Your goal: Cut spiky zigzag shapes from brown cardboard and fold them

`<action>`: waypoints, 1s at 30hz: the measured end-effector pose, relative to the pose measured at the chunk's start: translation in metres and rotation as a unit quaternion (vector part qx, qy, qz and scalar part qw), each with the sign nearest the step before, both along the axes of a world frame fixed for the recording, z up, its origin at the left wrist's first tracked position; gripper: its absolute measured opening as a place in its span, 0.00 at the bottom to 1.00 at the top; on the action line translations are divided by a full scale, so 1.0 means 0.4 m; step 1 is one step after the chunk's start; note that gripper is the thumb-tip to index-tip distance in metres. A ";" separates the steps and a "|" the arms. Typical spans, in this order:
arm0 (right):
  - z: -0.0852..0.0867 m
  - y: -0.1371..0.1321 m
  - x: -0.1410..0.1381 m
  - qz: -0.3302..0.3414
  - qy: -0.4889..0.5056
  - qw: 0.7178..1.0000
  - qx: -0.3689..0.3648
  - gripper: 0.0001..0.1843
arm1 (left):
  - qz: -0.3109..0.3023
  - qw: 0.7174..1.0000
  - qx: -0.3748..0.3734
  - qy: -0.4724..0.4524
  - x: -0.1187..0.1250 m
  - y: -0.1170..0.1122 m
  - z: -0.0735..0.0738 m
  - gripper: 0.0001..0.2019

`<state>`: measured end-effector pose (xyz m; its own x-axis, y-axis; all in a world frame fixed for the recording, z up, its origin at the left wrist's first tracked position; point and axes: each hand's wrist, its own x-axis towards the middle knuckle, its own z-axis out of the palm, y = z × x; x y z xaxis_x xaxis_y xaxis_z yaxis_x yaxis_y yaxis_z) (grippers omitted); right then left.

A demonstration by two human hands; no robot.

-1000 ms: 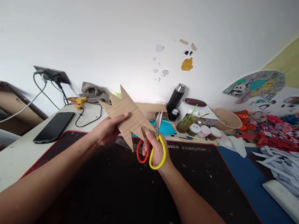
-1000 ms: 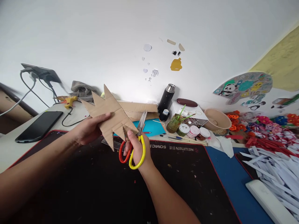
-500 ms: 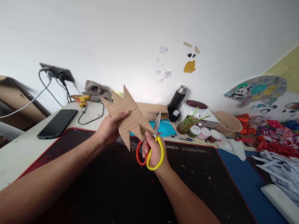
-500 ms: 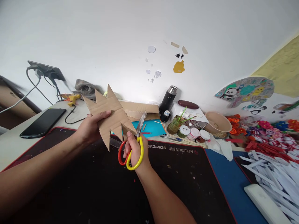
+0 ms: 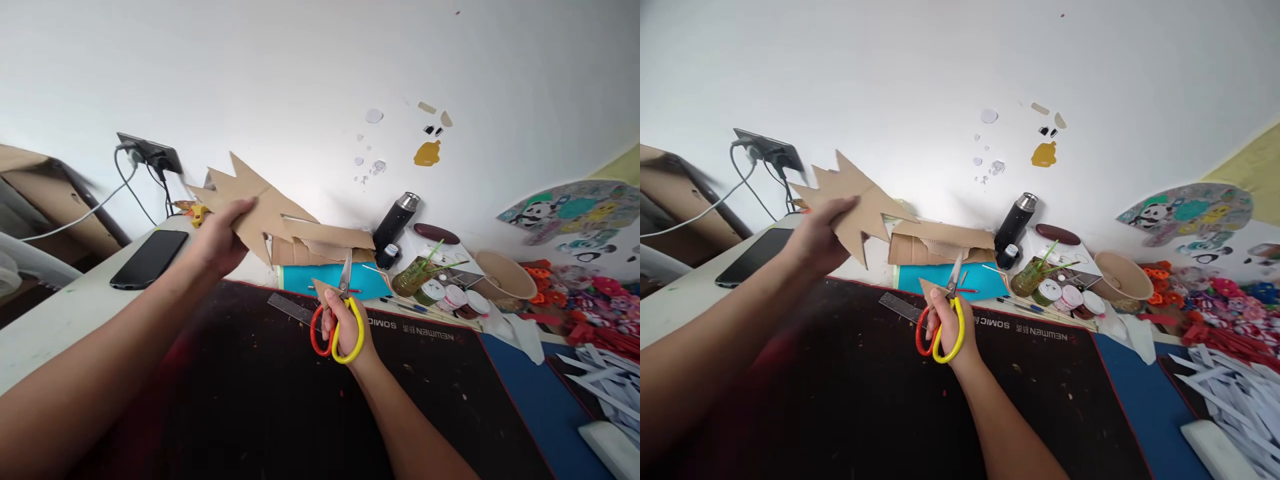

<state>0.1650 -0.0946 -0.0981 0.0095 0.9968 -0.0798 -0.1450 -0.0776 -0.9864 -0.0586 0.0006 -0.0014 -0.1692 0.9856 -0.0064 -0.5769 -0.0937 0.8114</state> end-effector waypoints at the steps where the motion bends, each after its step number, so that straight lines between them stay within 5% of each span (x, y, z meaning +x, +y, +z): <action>1: -0.001 0.005 0.005 -0.005 -0.013 1.000 -0.002 0.35 | -0.014 1.000 -0.002 0.011 0.010 0.001 -0.010 0.18; 6: 0.001 0.010 0.008 -0.006 -0.030 0.999 -0.024 0.30 | -0.055 0.997 0.006 0.062 0.036 0.000 -0.049 0.20; 9: 0.009 -0.011 -0.014 0.040 -0.044 0.998 -0.027 0.27 | -0.061 0.995 0.013 0.075 0.043 -0.016 -0.035 0.21; 11: 0.022 -0.039 -0.036 0.117 -0.045 0.992 -0.021 0.23 | -0.063 0.994 0.026 0.083 0.043 -0.036 -0.006 0.22; 14: 0.046 -0.090 -0.064 0.322 -0.019 0.944 -0.069 0.17 | -0.048 0.993 0.062 0.092 0.031 -0.077 0.055 0.22; 17: 0.060 -0.111 -0.069 0.412 -0.006 0.904 -0.115 0.23 | -0.014 0.988 0.097 0.121 0.011 -0.114 0.104 0.26; 20: 0.048 -0.079 -0.047 0.305 -0.007 0.949 -0.083 0.25 | 0.001 0.984 0.096 0.149 -0.003 -0.124 0.107 0.30; 24: 0.026 -0.011 -0.009 0.118 0.040 0.991 -0.049 0.36 | -0.133 0.966 -0.024 0.222 -0.018 -0.106 0.041 0.27; 27: 0.029 0.009 0.008 0.066 0.098 0.992 -0.043 0.39 | -0.227 0.936 -0.059 0.263 -0.031 -0.097 -0.019 0.26; 30: 0.037 0.003 0.011 0.081 0.102 0.991 -0.026 0.39 | -0.270 0.908 -0.064 0.314 -0.031 -0.103 -0.057 0.28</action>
